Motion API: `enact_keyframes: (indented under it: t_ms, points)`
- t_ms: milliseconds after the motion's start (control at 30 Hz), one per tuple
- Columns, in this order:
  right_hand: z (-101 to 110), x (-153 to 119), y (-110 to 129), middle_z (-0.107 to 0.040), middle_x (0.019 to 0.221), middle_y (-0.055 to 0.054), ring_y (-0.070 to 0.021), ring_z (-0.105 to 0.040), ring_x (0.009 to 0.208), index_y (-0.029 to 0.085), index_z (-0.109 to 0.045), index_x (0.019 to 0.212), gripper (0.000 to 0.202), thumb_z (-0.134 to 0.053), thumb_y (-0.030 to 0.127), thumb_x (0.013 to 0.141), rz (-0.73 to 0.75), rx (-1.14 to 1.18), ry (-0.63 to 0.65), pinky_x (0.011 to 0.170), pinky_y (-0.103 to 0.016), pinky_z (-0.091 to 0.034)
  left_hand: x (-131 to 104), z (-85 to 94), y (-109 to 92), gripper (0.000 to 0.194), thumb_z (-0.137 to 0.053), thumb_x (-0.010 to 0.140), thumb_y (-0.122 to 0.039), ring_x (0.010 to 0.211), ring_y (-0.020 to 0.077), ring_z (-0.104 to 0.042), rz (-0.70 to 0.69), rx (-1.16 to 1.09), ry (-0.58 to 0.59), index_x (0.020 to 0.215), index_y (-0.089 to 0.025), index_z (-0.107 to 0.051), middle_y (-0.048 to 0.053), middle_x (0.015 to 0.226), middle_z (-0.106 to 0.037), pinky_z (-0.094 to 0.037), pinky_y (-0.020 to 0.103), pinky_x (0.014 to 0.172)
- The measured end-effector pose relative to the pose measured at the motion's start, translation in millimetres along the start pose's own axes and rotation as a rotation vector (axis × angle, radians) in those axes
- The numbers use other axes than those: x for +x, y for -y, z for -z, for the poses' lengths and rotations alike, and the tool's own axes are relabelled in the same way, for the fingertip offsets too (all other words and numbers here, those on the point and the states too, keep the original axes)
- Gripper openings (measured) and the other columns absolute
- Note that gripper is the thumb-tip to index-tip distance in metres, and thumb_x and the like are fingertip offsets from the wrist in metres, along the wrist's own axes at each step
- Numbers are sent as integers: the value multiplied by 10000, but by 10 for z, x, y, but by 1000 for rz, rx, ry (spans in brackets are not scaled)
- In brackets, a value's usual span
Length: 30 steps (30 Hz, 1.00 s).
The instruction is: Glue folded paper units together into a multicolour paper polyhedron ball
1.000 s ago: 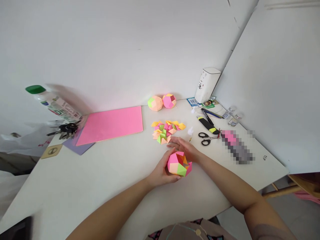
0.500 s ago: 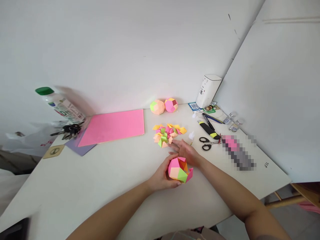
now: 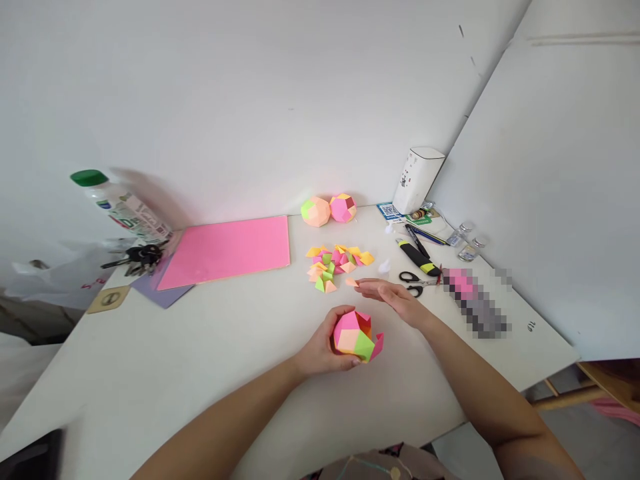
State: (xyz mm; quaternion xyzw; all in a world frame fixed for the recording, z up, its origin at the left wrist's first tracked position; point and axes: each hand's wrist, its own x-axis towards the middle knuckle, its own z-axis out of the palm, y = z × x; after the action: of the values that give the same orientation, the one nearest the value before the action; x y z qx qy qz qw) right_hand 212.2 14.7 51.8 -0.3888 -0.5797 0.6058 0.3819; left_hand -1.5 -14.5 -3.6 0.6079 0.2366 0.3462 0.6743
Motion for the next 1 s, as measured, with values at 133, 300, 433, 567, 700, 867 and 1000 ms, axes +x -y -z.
enact_keyframes:
  t_ms: [133, 300, 433, 567, 700, 867, 1000]
  points:
    - [104, -213, 221, -648, 1180, -98, -253, -621, 1069, 213, -714, 1015, 392, -493, 508, 882, -6, -177, -7, 916, -437, -503, 23, 3, -11, 735, -792, 613, -385, 1008, 245, -523, -115, 5, 60, 1231, -266, -413, 93, 1172, -459, -472, 384, 825]
    - [179, -259, 243, -717, 1021, -80, -227, -660, 932, 194, -737, 954, 355, -524, 464, 868, -174, -320, 24, 815, -384, -544, 26, 13, -36, 794, -792, 601, -403, 1119, 302, -478, -128, 84, 57, 1292, -267, -424, 113, 1256, -414, -436, 457, 924]
    - [153, -238, 200, -733, 931, -61, -227, -660, 905, 200, -744, 941, 301, -590, 431, 824, -204, -320, -84, 782, -369, -547, 22, 11, -64, 809, -772, 637, -383, 1174, 325, -461, -86, 100, 63, 1340, -251, -393, 135, 1308, -422, -409, 486, 971]
    - [92, -215, 143, -722, 980, -53, -222, -666, 908, 201, -736, 914, 247, -688, 377, 748, -173, -165, -133, 811, -366, -537, 28, 6, -43, 779, -730, 685, -429, 1225, 332, -436, -116, 48, 71, 1356, -255, -374, 143, 1355, -408, -383, 505, 1010]
    - [44, -181, 65, -733, 935, -52, -226, -674, 903, 205, -733, 908, 209, -674, 339, 759, -219, -162, -134, 826, -377, -524, 16, 31, 10, 756, -731, 685, -449, 1295, 336, -361, -166, 169, 42, 1340, -270, -398, 135, 1362, -391, -315, 516, 1066]
    - [-81, -135, -54, -734, 965, -60, -238, -656, 1007, 204, -720, 947, 213, -626, 319, 794, -255, -74, -168, 916, -410, -485, 6, 22, 25, 885, -722, 688, -481, 1335, 348, -279, -260, 450, 37, 1420, -314, -253, 141, 1429, -286, -320, 542, 1052]
    - [-262, -140, -123, -713, 1040, -68, -237, -633, 1042, 211, -711, 956, 215, -598, 315, 804, -292, 116, -233, 927, -413, -476, -16, -48, 38, 1037, -749, 633, -526, 1348, 385, -225, -373, 697, -23, 1453, -315, -150, 165, 1453, -193, -305, 580, 1042]
